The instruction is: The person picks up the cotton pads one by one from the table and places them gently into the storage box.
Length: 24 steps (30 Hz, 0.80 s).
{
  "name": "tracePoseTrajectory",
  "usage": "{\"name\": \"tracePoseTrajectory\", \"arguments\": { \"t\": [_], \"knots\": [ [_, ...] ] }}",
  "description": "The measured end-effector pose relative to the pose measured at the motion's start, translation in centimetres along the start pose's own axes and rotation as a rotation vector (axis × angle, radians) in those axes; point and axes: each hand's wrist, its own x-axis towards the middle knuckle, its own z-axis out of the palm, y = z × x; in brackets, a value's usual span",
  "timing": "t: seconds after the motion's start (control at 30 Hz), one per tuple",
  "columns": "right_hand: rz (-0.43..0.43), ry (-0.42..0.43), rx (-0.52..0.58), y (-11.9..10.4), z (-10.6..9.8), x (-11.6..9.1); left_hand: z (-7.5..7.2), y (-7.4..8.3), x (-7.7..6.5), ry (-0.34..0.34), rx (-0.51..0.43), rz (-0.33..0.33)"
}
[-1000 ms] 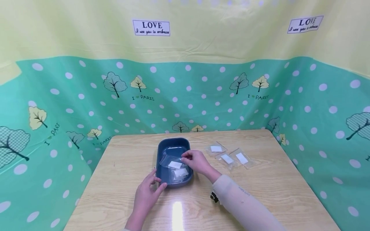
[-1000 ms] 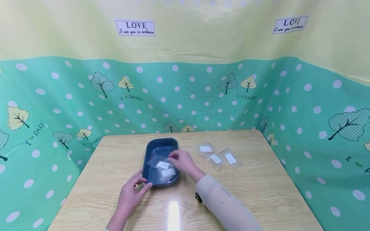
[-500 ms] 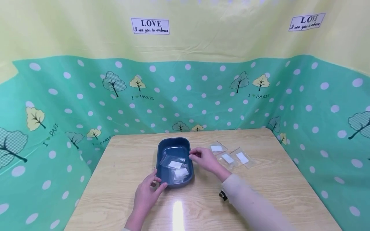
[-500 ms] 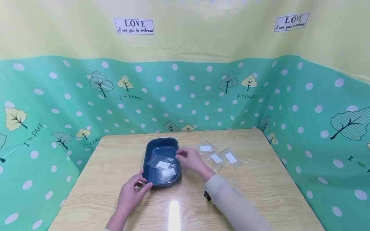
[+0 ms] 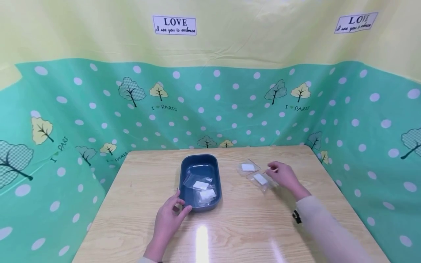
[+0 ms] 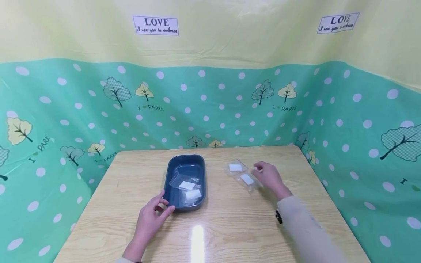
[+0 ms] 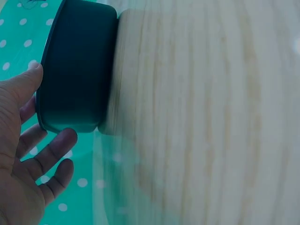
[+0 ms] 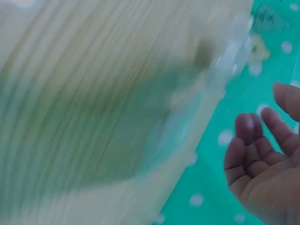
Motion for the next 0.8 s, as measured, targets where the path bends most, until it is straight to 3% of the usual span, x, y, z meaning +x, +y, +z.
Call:
{"name": "tracePoseTrajectory", "arguments": {
  "t": [0.13,0.23,0.47,0.8],
  "knots": [
    [0.107,-0.078,-0.075,2.8,-1.8,-1.4,0.2,-0.1,-0.1,0.006,-0.013,-0.010],
    [0.136,-0.112,-0.089,4.3,-2.5,-2.3,0.3,-0.1,-0.1,0.011,-0.020,-0.015],
    [0.154,-0.150,-0.109,6.3,-2.5,-2.9,0.3,0.0,-0.1,0.028,-0.028,0.004],
    [0.107,-0.139,-0.211,7.1,-1.0,-2.4,0.2,0.0,-0.1,0.001,-0.032,-0.033]
  ]
}}
